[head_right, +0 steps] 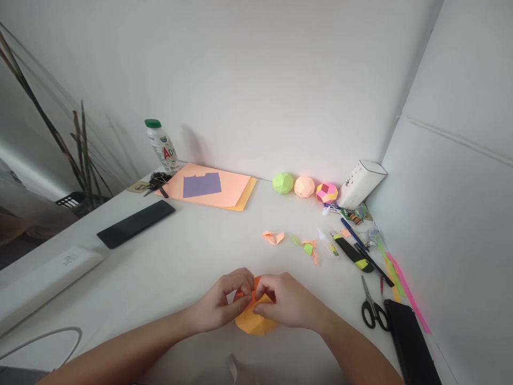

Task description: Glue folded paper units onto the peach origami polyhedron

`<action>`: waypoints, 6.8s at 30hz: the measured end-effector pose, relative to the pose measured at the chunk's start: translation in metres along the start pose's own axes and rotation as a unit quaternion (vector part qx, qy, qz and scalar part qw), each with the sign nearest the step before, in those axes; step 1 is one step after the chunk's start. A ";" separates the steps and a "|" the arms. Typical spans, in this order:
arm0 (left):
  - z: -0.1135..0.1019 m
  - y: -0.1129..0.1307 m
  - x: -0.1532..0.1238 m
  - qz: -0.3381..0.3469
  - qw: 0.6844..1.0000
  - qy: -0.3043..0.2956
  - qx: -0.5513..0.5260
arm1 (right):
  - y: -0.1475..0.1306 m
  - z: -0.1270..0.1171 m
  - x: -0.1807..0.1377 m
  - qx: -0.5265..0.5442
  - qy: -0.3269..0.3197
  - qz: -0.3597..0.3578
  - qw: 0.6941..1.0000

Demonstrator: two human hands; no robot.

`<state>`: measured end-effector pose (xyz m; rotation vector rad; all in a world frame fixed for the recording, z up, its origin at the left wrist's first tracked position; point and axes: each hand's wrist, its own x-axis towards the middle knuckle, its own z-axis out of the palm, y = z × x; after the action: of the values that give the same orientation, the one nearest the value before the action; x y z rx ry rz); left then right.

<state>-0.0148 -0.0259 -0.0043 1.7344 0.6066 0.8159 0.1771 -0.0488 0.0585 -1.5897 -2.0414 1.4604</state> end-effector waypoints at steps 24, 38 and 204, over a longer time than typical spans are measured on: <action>0.001 0.005 0.002 -0.022 1.000 0.021 0.002 | -0.007 0.000 -0.003 -0.068 0.039 -0.046 0.996; 0.002 0.007 0.003 0.017 1.000 0.017 -0.002 | -0.008 -0.001 -0.002 -0.081 0.035 -0.069 0.994; -0.006 0.004 0.009 -0.168 0.955 -0.048 -0.239 | 0.020 0.006 0.027 0.276 0.038 -0.058 0.959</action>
<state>-0.0142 -0.0169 0.0031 1.1806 0.5637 0.5737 0.1748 -0.0309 0.0292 -1.2479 -1.4704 1.6946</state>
